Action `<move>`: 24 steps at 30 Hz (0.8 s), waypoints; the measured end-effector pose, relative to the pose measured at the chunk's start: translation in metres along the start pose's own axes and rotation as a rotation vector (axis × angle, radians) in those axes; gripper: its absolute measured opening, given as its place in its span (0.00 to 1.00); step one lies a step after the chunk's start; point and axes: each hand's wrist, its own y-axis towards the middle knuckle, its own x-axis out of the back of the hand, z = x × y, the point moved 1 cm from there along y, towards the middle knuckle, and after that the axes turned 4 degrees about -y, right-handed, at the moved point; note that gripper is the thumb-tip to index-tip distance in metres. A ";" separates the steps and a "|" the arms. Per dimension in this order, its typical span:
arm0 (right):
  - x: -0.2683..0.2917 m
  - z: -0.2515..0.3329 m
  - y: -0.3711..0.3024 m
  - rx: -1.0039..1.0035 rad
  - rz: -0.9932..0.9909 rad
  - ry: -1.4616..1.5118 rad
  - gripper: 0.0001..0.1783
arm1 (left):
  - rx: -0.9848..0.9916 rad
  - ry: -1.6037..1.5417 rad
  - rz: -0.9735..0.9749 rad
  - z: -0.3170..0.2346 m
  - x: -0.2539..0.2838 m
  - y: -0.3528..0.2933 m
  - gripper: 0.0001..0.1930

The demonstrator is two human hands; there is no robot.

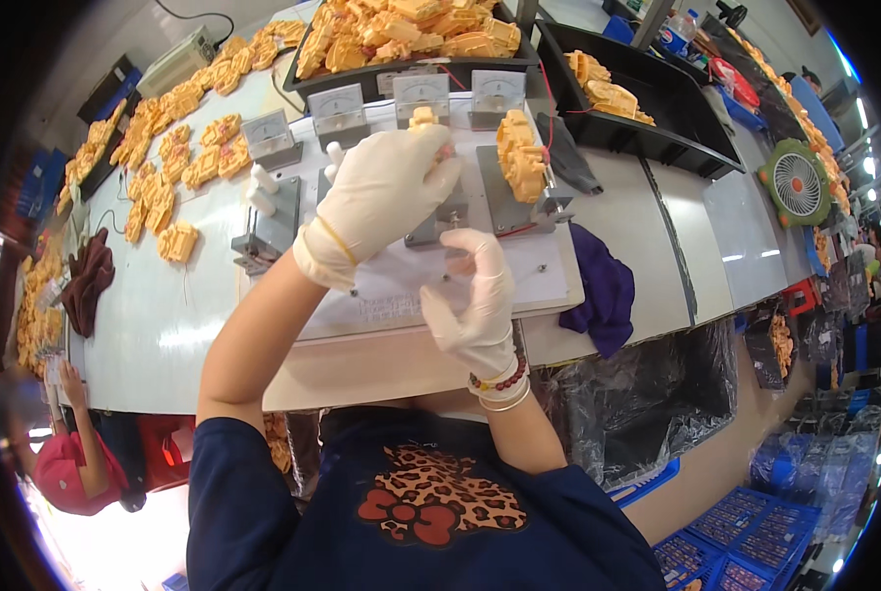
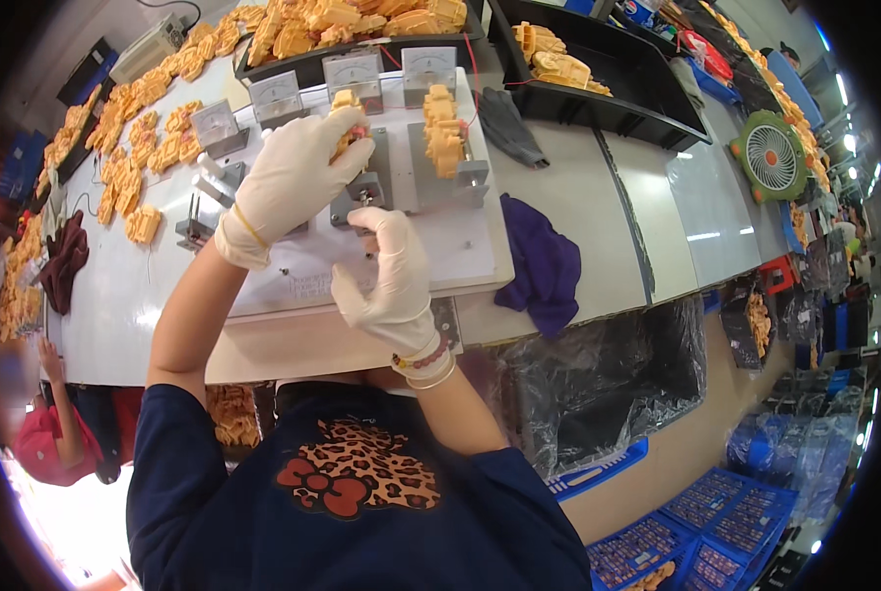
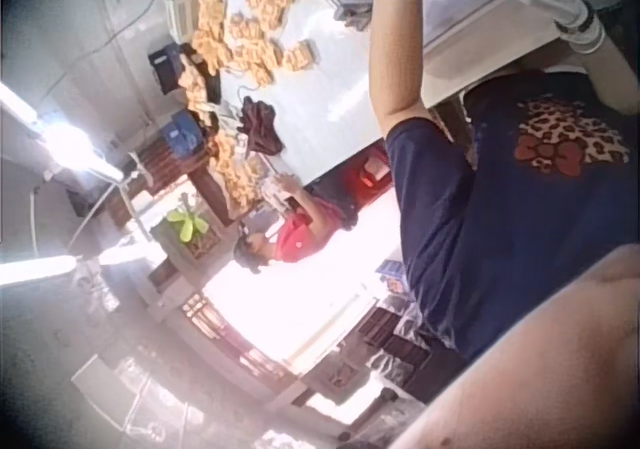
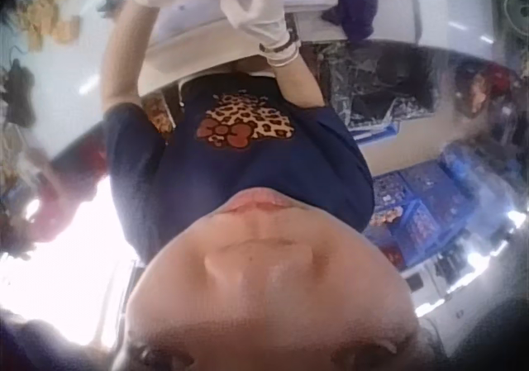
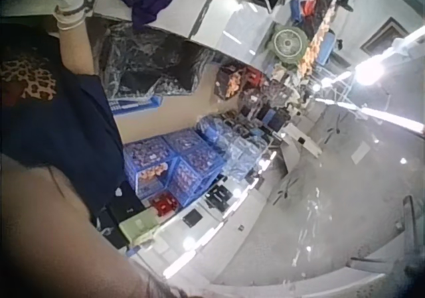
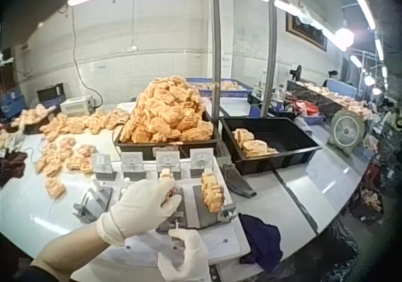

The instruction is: Assembling and testing yellow plastic components on a workshop jig.

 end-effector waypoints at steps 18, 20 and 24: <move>-0.009 -0.017 0.004 0.027 -0.116 -0.186 0.32 | 0.100 -0.882 0.001 -0.098 0.022 -0.010 0.12; -0.004 -0.005 -0.005 -0.023 -0.087 -0.155 0.37 | -0.229 -0.691 0.372 -0.130 -0.013 -0.028 0.15; -0.009 -0.003 -0.004 0.106 -0.219 -0.066 0.48 | -0.455 -0.794 0.413 -0.178 -0.092 -0.067 0.21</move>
